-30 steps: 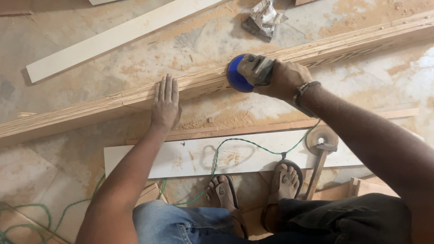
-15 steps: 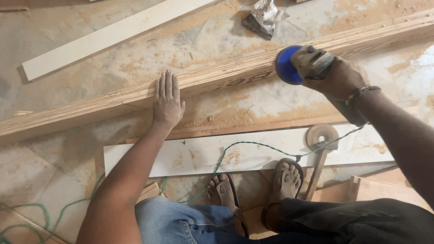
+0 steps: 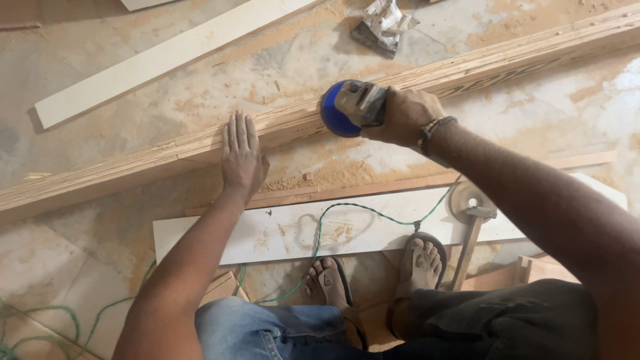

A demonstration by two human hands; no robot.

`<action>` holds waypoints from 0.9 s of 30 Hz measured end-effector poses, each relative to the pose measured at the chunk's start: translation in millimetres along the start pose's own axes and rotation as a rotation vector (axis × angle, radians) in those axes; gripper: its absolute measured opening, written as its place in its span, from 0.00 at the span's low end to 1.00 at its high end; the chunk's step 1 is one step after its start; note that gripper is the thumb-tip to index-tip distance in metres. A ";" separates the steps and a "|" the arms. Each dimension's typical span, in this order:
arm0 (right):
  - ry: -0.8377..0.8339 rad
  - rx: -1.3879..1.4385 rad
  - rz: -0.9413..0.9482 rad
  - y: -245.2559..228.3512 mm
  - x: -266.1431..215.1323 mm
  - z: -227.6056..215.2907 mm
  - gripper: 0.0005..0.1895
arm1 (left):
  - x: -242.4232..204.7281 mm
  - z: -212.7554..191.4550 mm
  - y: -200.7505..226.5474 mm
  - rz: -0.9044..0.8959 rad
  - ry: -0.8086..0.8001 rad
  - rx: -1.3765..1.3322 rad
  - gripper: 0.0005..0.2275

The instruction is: The person uses an angle grinder with a sanding disc to smooth the edges and surfaces of wooden boards on the floor, occasionally touching the wood to check the progress.

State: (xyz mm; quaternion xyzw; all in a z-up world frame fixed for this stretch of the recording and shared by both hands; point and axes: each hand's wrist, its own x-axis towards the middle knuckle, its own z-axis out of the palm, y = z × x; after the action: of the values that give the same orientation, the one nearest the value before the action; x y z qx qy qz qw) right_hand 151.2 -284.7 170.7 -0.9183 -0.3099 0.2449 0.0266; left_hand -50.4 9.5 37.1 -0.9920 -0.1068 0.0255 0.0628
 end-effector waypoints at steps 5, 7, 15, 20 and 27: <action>0.238 -0.086 -0.465 33.2 6.0 8.0 0.21 | 2.0 11.5 -0.6 -0.005 0.080 0.087 0.43; 0.119 0.069 -0.336 56.9 -6.9 6.4 0.20 | 2.6 12.0 1.7 -0.007 0.066 0.083 0.44; 0.158 0.192 0.103 108.2 -25.6 13.1 0.30 | 19.2 10.5 26.0 0.072 0.009 0.310 0.40; 0.122 0.221 0.061 75.9 -11.2 18.1 0.35 | 21.2 2.5 48.7 0.184 0.094 0.224 0.38; 0.072 0.060 -0.073 -10.2 6.2 -10.5 0.35 | -1.3 -0.7 9.0 0.138 0.047 -0.025 0.39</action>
State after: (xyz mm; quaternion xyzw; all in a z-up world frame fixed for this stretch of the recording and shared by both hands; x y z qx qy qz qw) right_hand 154.7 -271.8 179.3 -0.9133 -0.3347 0.2200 0.0740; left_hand -49.8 0.4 36.7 -0.9980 -0.0369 0.0052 0.0508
